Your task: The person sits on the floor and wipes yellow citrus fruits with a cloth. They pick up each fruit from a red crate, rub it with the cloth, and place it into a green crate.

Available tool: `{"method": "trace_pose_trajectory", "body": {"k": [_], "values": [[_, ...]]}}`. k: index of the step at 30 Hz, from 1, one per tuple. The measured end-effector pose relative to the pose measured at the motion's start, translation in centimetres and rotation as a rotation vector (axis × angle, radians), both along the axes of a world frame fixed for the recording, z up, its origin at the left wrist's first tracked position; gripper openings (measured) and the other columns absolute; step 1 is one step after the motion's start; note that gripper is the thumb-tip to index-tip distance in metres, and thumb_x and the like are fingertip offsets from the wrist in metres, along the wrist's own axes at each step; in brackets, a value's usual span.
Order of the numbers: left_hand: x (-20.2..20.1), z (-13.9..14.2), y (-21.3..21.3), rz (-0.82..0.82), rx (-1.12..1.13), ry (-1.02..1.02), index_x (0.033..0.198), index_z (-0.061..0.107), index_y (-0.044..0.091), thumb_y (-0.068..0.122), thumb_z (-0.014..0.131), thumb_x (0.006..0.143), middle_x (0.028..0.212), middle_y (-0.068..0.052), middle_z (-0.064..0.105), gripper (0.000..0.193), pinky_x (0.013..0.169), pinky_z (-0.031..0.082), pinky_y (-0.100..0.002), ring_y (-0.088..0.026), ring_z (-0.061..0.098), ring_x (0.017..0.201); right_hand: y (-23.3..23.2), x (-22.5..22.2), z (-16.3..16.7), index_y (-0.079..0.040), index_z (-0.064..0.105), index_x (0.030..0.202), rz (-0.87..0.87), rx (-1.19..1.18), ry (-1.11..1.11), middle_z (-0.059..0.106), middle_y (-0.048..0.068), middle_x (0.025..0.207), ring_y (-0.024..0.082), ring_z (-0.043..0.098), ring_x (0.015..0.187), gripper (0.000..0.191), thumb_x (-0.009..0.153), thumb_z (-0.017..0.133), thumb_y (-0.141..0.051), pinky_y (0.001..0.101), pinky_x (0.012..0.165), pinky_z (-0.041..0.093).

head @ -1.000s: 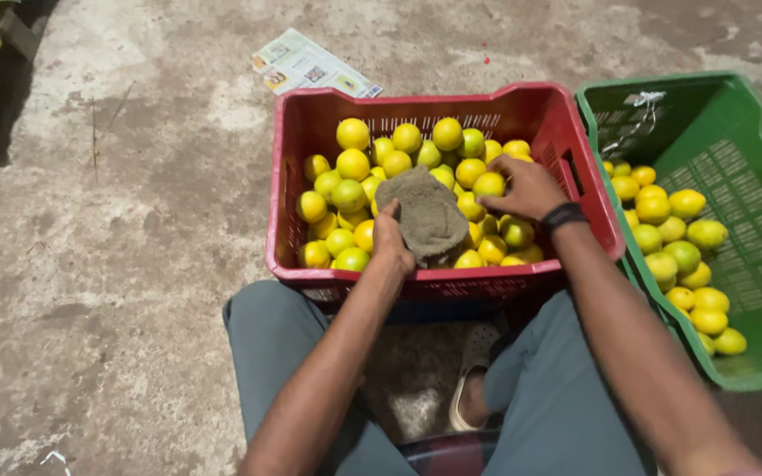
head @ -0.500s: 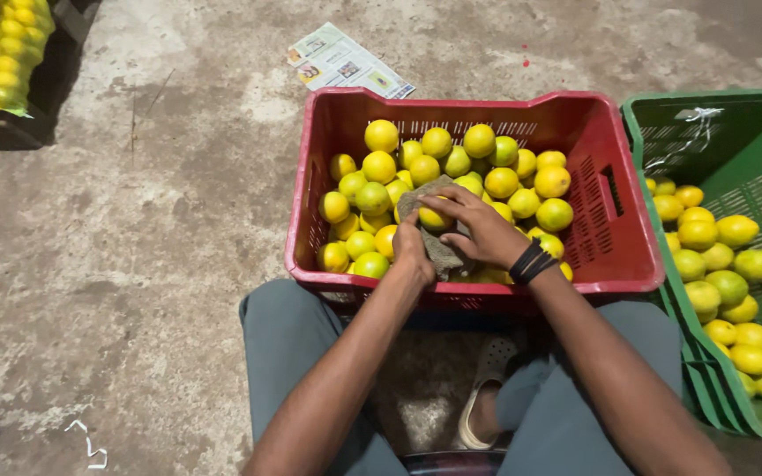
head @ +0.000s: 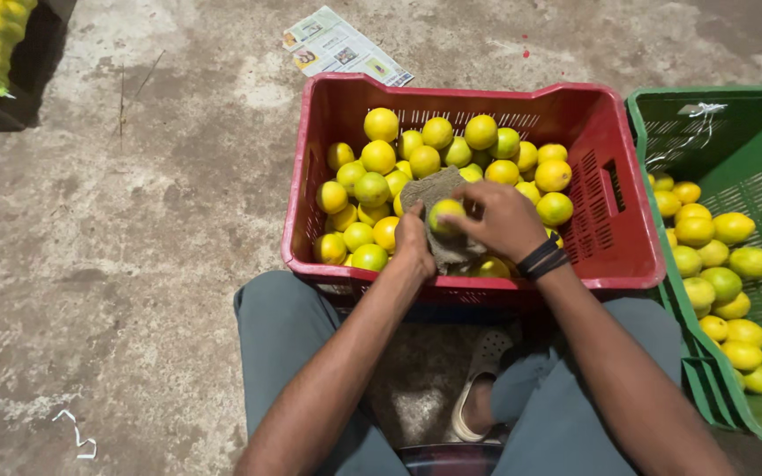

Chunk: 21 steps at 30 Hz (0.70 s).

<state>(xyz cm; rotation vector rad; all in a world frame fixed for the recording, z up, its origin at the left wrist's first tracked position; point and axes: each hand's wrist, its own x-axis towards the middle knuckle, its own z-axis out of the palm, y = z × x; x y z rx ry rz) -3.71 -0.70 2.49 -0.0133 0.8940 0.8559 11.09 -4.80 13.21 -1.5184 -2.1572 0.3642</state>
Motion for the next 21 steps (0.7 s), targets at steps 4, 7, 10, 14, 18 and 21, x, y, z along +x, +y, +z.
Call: {"method": "trace_pose_trajectory", "body": {"k": [4, 7, 10, 14, 18, 21], "values": [[-0.1, 0.0, 0.1, 0.012, 0.025, -0.046, 0.138, 0.058, 0.009, 0.048, 0.045, 0.101, 0.13, -0.017, 0.066, 0.055, 0.102, 0.051, -0.056, -0.035, 0.065, 0.114, 0.4, 0.0, 0.1, -0.008, 0.069, 0.121, 0.094, 0.143, 0.099, 0.07, 0.014, 0.11, 0.033, 0.068, 0.099, 0.056, 0.08, 0.084, -0.042, 0.042, 0.086, 0.055], [0.0, -0.2, 0.1, 0.005, 0.067, -0.031, 0.137, 0.06, 0.011, 0.048, 0.044, 0.101, 0.128, -0.016, 0.066, 0.053, 0.101, 0.052, -0.057, -0.035, 0.065, 0.113, -0.2, -0.3, -0.5, -0.009, 0.066, 0.126, 0.147, 0.22, 0.031, 0.066, 0.014, 0.112, 0.034, 0.065, 0.104, 0.061, 0.076, 0.086, -0.038, 0.0431, 0.086, 0.054], [0.1, -0.6, -0.1, 0.035, 0.129, -0.071, 0.136, 0.061, 0.01, 0.047, 0.043, 0.102, 0.127, -0.016, 0.068, 0.053, 0.099, 0.054, -0.056, -0.035, 0.066, 0.112, -0.3, -0.5, -1.1, -0.009, 0.066, 0.127, 0.137, 0.209, 0.022, 0.063, 0.013, 0.114, 0.034, 0.063, 0.107, 0.06, 0.077, 0.085, -0.036, 0.0432, 0.088, 0.053], [0.0, -0.8, 0.2, 0.011, 0.084, -0.062, 0.133, 0.06, 0.01, 0.048, 0.041, 0.102, 0.128, -0.016, 0.067, 0.053, 0.098, 0.053, -0.058, -0.035, 0.066, 0.111, 1.2, 0.7, -1.1, -0.007, 0.069, 0.12, 0.306, 0.1, 0.042, 0.062, 0.013, 0.108, 0.035, 0.061, 0.103, 0.056, 0.077, 0.085, -0.038, 0.0434, 0.091, 0.051], [0.0, -0.5, 0.2, 0.023, 0.07, 0.013, 0.134, 0.06, 0.009, 0.045, 0.043, 0.104, 0.133, -0.016, 0.068, 0.05, 0.1, 0.053, -0.055, -0.035, 0.067, 0.115, 1.1, 1.6, -1.4, -0.007, 0.072, 0.119, 0.398, -0.085, 0.025, 0.066, 0.013, 0.107, 0.034, 0.062, 0.104, 0.057, 0.075, 0.086, -0.039, 0.0431, 0.091, 0.05], [-0.2, -0.2, 0.0, -0.044, 0.068, -0.055, 0.135, 0.06, 0.006, 0.049, 0.04, 0.103, 0.131, -0.018, 0.066, 0.057, 0.098, 0.053, -0.055, -0.034, 0.066, 0.114, 0.6, 1.5, -1.3, -0.009, 0.071, 0.124, 0.236, -0.025, 0.111, 0.069, 0.012, 0.116, 0.032, 0.065, 0.107, 0.05, 0.084, 0.081, -0.037, 0.0411, 0.095, 0.052]]}}
